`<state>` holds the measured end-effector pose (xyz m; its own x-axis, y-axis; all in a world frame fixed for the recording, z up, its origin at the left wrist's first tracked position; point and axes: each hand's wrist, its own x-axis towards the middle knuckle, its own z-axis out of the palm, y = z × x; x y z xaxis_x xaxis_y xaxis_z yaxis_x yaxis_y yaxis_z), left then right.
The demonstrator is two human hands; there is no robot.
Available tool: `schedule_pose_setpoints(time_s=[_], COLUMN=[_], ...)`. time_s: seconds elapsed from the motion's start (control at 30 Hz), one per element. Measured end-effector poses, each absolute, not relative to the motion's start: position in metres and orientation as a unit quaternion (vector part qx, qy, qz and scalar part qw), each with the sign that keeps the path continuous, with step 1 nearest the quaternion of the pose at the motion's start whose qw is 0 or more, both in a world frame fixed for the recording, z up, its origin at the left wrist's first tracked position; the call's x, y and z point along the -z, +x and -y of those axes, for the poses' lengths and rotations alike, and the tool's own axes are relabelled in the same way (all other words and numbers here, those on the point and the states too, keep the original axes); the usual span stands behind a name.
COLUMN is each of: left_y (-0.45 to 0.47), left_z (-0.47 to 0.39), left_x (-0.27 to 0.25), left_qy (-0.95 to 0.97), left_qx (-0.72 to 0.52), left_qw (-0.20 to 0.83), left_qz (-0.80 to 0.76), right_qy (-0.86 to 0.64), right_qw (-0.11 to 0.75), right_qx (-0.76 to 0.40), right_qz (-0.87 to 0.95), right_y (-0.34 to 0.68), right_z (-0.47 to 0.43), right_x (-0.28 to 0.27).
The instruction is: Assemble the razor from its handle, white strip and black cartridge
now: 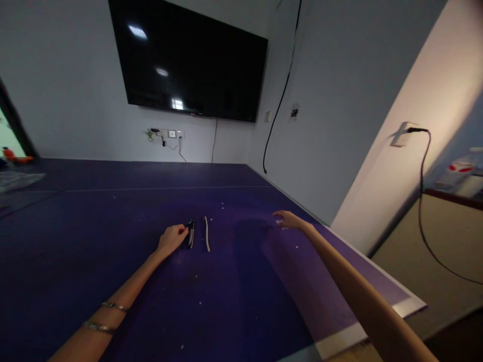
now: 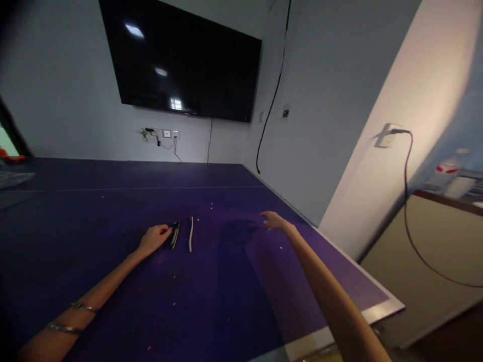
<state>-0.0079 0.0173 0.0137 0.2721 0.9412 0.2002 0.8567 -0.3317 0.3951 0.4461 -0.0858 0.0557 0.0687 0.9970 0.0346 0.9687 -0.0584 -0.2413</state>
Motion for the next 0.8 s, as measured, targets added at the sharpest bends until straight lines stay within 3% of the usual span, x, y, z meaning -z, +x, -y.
schedule_pose_setpoints(time_s=[0.8], left_y=[-0.009], left_z=[-0.016], left_x=[-0.011], left_qy=[0.797], left_qx=[-0.203], left_qw=[0.101], left_qz=[-0.560], right_qy=[-0.730], right_qw=[0.046], right_qx=[-0.086], right_qz=[0.676], right_y=[0.481], right_z=[0.079], right_x=[-0.033])
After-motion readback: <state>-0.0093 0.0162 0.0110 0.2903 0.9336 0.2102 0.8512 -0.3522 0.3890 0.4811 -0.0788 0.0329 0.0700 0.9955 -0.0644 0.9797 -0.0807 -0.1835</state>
